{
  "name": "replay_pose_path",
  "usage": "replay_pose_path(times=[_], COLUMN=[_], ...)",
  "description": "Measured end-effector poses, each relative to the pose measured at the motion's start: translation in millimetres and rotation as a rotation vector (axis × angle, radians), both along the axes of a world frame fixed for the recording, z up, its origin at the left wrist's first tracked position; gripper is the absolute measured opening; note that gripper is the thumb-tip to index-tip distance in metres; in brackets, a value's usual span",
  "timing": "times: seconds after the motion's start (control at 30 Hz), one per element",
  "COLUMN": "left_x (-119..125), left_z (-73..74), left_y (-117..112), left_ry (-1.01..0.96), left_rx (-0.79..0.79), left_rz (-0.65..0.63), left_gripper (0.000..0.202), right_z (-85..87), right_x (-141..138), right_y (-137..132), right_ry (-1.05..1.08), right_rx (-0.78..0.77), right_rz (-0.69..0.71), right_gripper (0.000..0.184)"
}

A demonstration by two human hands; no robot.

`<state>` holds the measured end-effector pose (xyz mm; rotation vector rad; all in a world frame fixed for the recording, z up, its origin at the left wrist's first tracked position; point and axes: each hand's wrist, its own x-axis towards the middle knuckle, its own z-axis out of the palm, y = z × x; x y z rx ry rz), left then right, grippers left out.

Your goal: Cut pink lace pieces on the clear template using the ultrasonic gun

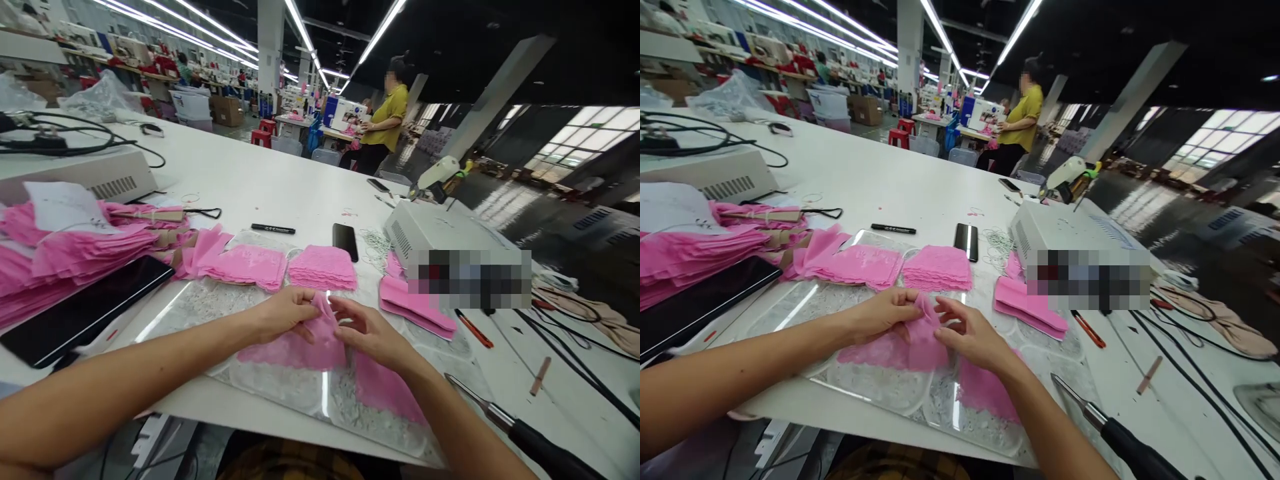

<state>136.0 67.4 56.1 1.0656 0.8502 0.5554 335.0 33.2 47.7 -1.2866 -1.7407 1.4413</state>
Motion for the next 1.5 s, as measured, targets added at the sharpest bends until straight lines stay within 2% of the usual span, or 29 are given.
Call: replay_pose_path(times=[0.07,0.13,0.27,0.4,0.5,0.6,0.67,0.77,0.87,0.93,1.03,1.07,1.17,1.3,1.4,1.5], left_x=[-1,-6,-24,-42,-48,-51,-51,-50,-46,-42,-40,-41,-46,-48,-43,-40], left_z=[1.8,1.3,-4.6,-11.0,-13.1,-12.6,-12.0,-11.9,-12.3,-12.6,-12.9,-12.9,-12.5,-12.5,-12.7,-12.6], left_y=[3,5,-1,-18,-30,-38,-40,-40,-38,-36,-35,-36,-37,-39,-38,-37], left_ry=[-0.039,-0.066,-0.077,-0.055,-0.030,-0.035,-0.051,-0.080,-0.110,-0.129,-0.141,-0.140,-0.130,-0.135,-0.144,-0.117], left_rx=[0.010,0.010,-0.055,-0.176,-0.224,-0.255,-0.271,-0.300,-0.326,-0.334,-0.333,-0.330,-0.323,-0.332,-0.321,-0.299], left_rz=[0.024,0.068,0.181,0.287,0.303,0.296,0.294,0.303,0.316,0.320,0.323,0.329,0.335,0.312,0.308,0.291], left_gripper=[0.025,0.027,0.029,0.032,0.037,0.041,0.042,0.041,0.038,0.036,0.035,0.037,0.044,0.043,0.043,0.051], right_z=[2.9,4.2,-0.4,-10.6,-13.7,-10.1,-7.0,-6.3,-11.7,-17.3,-25.4,-27.3,-30.0,-28.7,-28.7,-30.5], right_x=[-3,-4,-10,-23,-29,-25,-18,-10,-14,-22,-32,-34,-33,-33,-40,-42], right_y=[8,15,29,41,42,29,16,-7,-22,-25,-21,-20,-20,-25,-23,-18], right_ry=[0.153,0.168,0.072,-0.073,-0.198,-0.296,-0.340,-0.434,-0.565,-0.631,-0.686,-0.691,-0.670,-0.663,-0.708,-0.737], right_rx=[-0.103,-0.140,-0.105,-0.040,0.079,0.202,0.257,0.364,0.560,0.745,1.008,1.062,1.124,1.116,1.103,1.170], right_rz=[0.033,0.011,-0.076,-0.063,-0.075,-0.122,-0.098,0.023,0.065,0.055,0.020,0.009,0.021,0.038,0.043,0.025], right_gripper=[0.061,0.057,0.046,0.036,0.037,0.038,0.026,0.013,0.014,0.020,0.007,0.009,0.020,0.008,0.011,0.011])
